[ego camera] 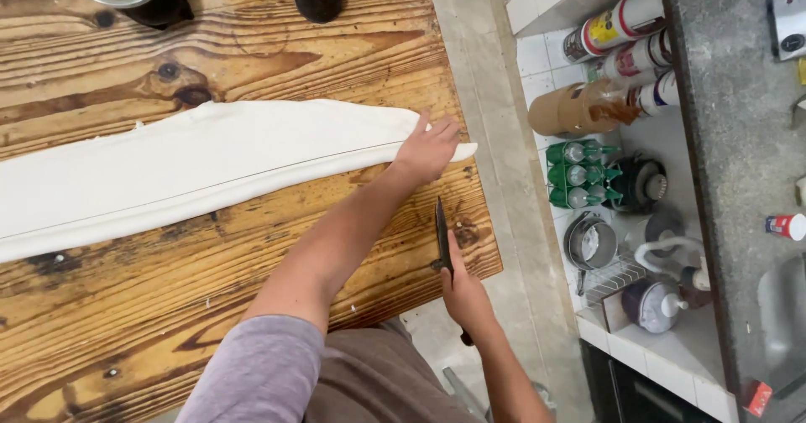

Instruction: Cut strips of dough and roll them into long cylinders on a wooden table

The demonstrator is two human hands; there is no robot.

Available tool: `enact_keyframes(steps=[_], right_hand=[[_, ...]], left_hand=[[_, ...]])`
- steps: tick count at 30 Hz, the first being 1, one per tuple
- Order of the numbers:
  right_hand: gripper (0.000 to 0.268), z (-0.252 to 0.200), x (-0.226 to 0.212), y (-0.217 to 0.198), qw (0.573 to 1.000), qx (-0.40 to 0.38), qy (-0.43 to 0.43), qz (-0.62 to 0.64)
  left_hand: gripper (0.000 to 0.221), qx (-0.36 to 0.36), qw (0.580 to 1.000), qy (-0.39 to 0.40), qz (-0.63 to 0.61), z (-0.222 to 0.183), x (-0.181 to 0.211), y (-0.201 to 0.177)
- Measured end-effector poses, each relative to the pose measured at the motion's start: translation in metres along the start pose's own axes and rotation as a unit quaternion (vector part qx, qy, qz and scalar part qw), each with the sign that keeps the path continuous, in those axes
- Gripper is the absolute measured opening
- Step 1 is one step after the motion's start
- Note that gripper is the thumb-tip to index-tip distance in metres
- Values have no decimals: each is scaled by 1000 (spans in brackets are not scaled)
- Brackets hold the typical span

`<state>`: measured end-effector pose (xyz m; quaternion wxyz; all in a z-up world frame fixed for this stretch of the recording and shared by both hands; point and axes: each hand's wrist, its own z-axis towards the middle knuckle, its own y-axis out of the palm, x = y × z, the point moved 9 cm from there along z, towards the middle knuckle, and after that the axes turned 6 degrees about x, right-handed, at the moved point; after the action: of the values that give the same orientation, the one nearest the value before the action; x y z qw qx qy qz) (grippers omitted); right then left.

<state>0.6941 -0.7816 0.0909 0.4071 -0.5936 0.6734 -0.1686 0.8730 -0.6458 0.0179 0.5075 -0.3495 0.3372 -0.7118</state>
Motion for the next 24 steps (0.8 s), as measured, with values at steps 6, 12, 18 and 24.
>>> enact_keyframes(steps=[6,12,18,24], right_hand=[[69,-28,31,48,998,45,43,17],[75,-21,6,73,994,16,6,106],[81,19,-32,94,993,28,-104,38],[75,18,-117,117,980,37,-143,131]], left_hand=[[56,-139,953,33,-269,-67,52,-55],[13,-100,512,-501,-691,-256,31,-147],[11,245,230,-651,-681,-443,-19,-258],[7,471,126,-711,-507,-602,-94,-364]])
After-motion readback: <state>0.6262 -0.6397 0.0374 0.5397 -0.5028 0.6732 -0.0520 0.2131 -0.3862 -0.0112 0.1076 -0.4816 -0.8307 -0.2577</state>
